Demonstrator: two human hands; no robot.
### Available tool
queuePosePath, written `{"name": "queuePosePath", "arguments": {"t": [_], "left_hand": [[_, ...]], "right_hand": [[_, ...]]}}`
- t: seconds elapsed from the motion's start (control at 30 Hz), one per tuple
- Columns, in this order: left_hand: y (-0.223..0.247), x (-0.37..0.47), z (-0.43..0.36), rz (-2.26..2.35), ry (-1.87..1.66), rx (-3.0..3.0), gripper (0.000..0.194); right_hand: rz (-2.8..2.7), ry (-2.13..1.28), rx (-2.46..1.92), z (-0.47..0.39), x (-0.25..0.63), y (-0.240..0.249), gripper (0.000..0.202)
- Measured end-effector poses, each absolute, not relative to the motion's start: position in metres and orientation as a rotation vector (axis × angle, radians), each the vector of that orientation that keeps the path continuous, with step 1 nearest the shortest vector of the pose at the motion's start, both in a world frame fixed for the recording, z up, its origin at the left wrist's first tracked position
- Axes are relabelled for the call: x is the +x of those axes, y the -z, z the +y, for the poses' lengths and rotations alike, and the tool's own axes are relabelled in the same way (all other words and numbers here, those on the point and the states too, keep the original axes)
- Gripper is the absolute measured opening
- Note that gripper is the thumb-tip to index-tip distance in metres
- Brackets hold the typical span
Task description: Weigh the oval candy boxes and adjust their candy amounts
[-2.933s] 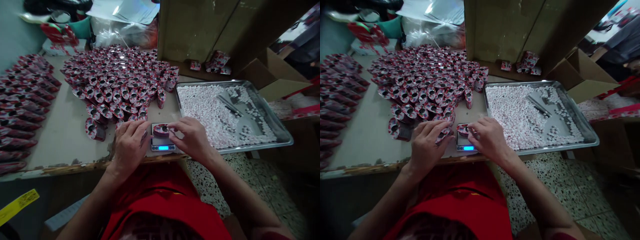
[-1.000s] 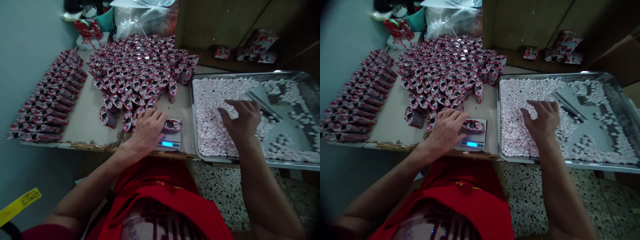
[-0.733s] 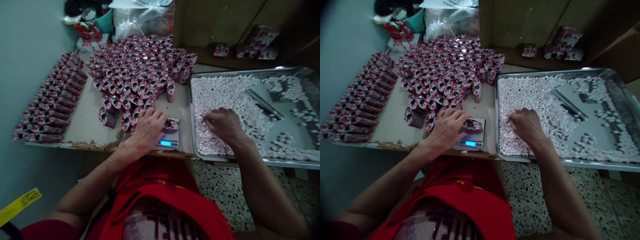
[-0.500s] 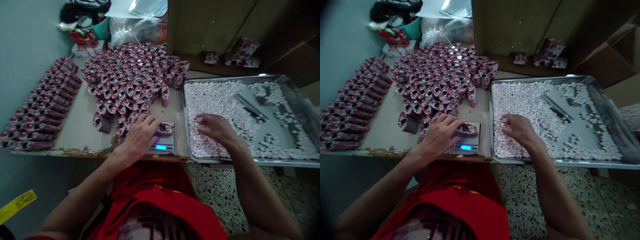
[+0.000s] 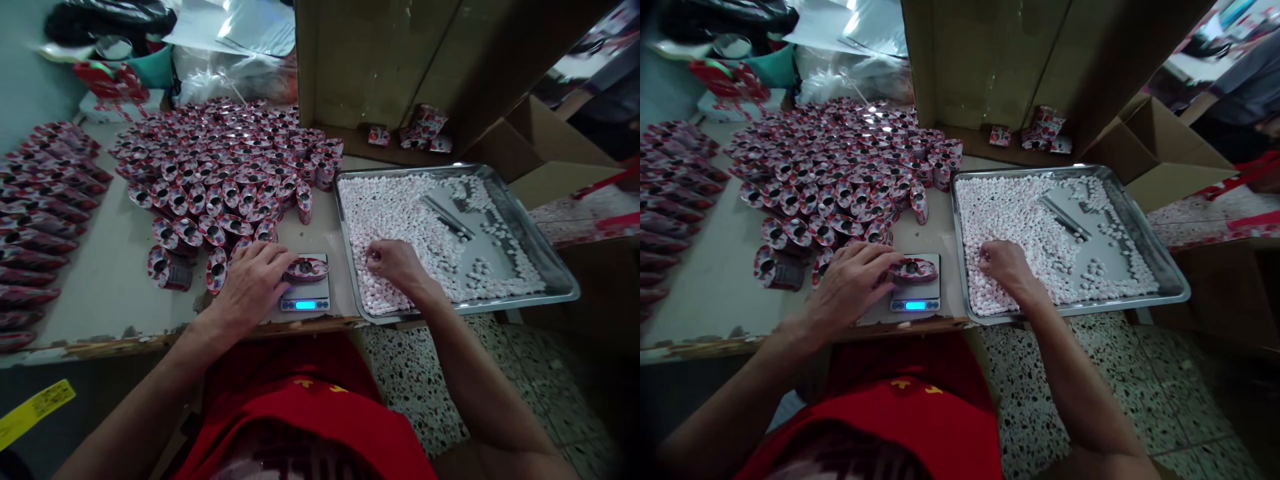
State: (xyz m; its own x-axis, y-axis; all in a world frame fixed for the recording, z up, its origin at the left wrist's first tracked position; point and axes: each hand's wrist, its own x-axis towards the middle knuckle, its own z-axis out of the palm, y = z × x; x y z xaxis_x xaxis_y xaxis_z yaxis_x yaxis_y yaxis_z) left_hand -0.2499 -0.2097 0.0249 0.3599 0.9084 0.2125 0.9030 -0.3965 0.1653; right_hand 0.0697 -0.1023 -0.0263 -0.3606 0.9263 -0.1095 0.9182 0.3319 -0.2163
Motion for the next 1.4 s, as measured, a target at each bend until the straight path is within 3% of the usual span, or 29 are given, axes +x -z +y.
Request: {"name": "queuePosePath", "arguments": {"t": [0.1,0.27,0.37,0.6,0.83,1.1,1.23,1.4], "left_hand": [[-0.026,-0.257,-0.212,1.666,-0.439,2.592,0.045],[-0.027,-0.263,-0.214,1.638,-0.478,2.605,0.043],[-0.027,-0.262,-0.213,1.638,-0.462,2.599,0.042],[-0.027,-0.260,-0.210,1.753,-0.439,2.504,0.045],[-0.023,-0.276,-0.216,1.812,-0.445,2.401,0.038],[-0.034,-0.267,-0.203,1.693,-0.424,2.461,0.049],[-0.039,-0.260,-0.196,1.670,-0.377,2.508,0.050],[-0.040,-0.253,-0.198,1.705,-0.270,2.488,0.041]], "right_hand": [[-2.298,-0.488,-1.758,-0.105,0.074,0.021,0.010],[-1.951,-0.734,-1.712,-0.104,0.089,0.015,0.018],[-1.927,-0.659,-1.741,-0.108,0.087,0.004,0.018],[-1.929,-0.880,-1.133,-0.150,0.003,-0.032,0.013],[-2.158,-0.726,-1.048,-0.159,-0.039,-0.011,0.006],[-1.621,-0.608,-1.428,-0.139,0.061,-0.022,0.023],[-1.680,-0.485,-1.656,-0.141,0.111,-0.012,0.030],[-2.001,-0.205,-1.459,-0.160,0.131,0.006,0.032]]}}
